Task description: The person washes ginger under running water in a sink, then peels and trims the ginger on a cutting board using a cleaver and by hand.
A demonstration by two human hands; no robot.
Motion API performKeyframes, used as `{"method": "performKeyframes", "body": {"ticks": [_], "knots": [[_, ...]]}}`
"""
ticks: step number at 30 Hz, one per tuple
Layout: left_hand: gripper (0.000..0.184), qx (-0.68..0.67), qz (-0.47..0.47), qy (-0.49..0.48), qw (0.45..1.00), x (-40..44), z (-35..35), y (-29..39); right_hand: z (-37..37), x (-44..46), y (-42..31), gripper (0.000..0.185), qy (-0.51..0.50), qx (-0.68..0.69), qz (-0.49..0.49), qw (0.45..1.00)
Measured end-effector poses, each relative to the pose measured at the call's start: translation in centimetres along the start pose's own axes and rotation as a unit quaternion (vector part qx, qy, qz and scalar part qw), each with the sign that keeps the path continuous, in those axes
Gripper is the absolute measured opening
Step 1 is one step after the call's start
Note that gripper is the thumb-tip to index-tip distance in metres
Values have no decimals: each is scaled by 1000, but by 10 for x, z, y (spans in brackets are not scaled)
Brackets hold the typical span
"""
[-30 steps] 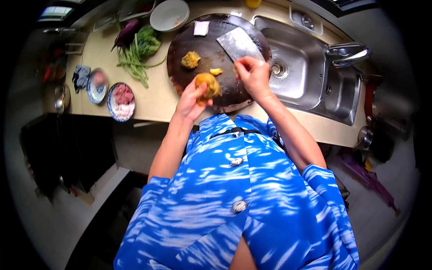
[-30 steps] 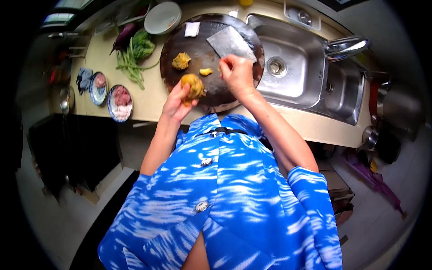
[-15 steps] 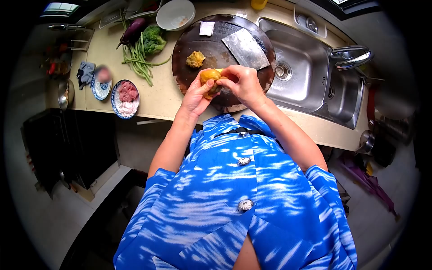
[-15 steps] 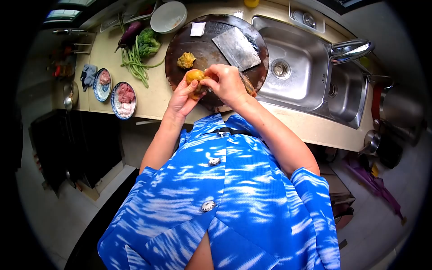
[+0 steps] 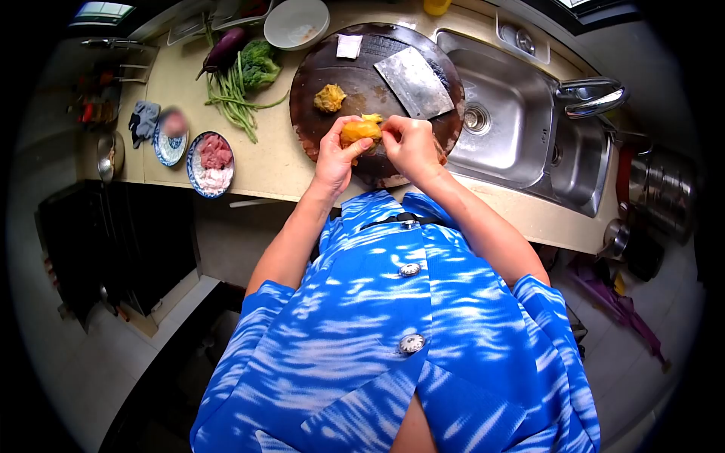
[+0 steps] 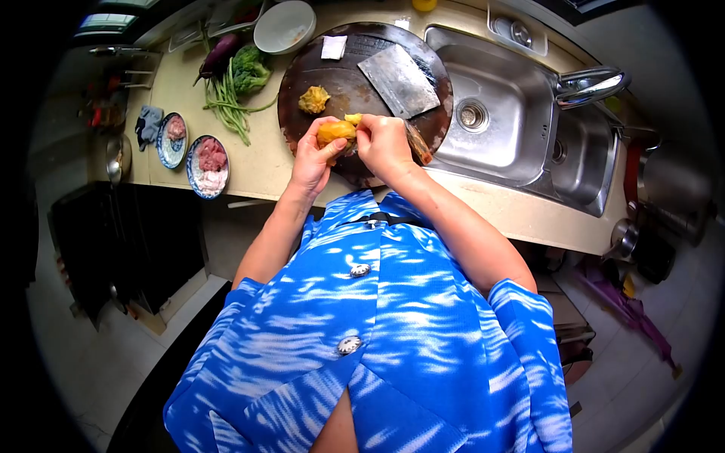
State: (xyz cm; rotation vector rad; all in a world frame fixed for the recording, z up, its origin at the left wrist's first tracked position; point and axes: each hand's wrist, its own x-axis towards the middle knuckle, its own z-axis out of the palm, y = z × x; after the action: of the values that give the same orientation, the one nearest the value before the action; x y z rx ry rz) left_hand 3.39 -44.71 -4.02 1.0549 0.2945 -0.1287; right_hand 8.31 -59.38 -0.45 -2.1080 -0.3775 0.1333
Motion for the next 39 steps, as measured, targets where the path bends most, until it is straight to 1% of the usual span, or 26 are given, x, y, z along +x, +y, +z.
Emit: {"method": "performKeyframes", "body": {"ticks": [2, 3, 4, 5, 6, 7, 9, 10, 11, 13, 14, 15, 16, 17, 19, 21, 23, 25, 29, 31, 33, 35, 36, 38, 39], "knots": [[34, -1, 3, -3, 1000, -4, 3, -1, 6, -2, 8, 7, 28, 20, 45, 998], [36, -3, 5, -5, 1000, -9, 7, 1, 10, 0, 22, 7, 29, 20, 47, 998], [37, -40, -26, -73, 996, -17, 16, 11, 10, 7, 39, 8, 57, -6, 88, 994], [36, 23, 12, -110, 994, -20, 24, 10, 9, 9, 55, 8, 84, -31, 130, 987], [34, -10, -6, -95, 995, -19, 28, 12, -1, 12, 52, 9, 82, 20, 150, 985], [32, -45, -20, -74, 996, -19, 29, 13, -9, 14, 45, 10, 81, 73, 104, 989], [26, -160, -86, -3, 983, -7, 20, 19, -33, 19, 2, 10, 19, 206, 133, 969], [26, -172, -99, 10, 980, -3, 19, 21, -31, 20, 8, 10, 0, 236, 136, 962], [26, -170, -90, 15, 981, -1, 12, 22, -25, 21, 19, 11, -49, 319, 170, 931], [31, -207, -136, -25, 969, 3, 6, 24, -17, 16, 26, 17, -79, 277, 221, 932], [33, -180, -134, 19, 974, 1, 8, 22, -14, 12, 30, 19, -100, 278, 222, 929], [33, -180, -136, 17, 974, 1, 7, 20, -14, 8, 30, 21, -118, 277, 225, 927], [33, -180, -130, 14, 975, 2, 6, 17, -11, 5, 30, 18, -123, 302, 214, 921], [33, -181, -122, 12, 976, 2, 6, 14, -9, 4, 30, 17, -129, 342, 224, 903], [33, -195, -127, 17, 972, 2, 7, 8, -8, 3, 26, 14, -150, 367, 242, 885], [33, -207, -131, 23, 969, 1, 6, 7, -10, 2, 25, 14, -154, 362, 237, 888], [29, -219, -137, 20, 966, 1, 8, 8, -10, 1, 26, 16, -158, 356, 230, 892], [30, -228, -136, 15, 964, 2, 7, 9, -7, -1, 28, 21, -162, 328, 226, 903], [31, -237, -131, 6, 963, 2, 7, 11, -3, -1, 22, 23, -157, 363, 239, 887], [32, -226, -137, 11, 964, 2, 6, 8, -3, 1, 16, 26, -179, 285, 211, 918], [34, -216, -142, 16, 966, 1, 6, 7, -4, 2, 16, 27, -170, 258, 214, 927], [28, -170, -139, 20, 975, 1, 6, 10, -3, 4, 23, 24, -139, 213, 133, 958], [28, -170, -138, 21, 975, 0, 6, 10, -3, 4, 21, 24, -140, 213, 133, 958], [27, -177, -147, 16, 973, -1, 6, 10, -5, 2, 20, 22, -111, 177, 57, 976], [27, -178, -148, 15, 973, -1, 6, 8, -8, 1, 17, 22, -111, 176, 58, 976]]}}
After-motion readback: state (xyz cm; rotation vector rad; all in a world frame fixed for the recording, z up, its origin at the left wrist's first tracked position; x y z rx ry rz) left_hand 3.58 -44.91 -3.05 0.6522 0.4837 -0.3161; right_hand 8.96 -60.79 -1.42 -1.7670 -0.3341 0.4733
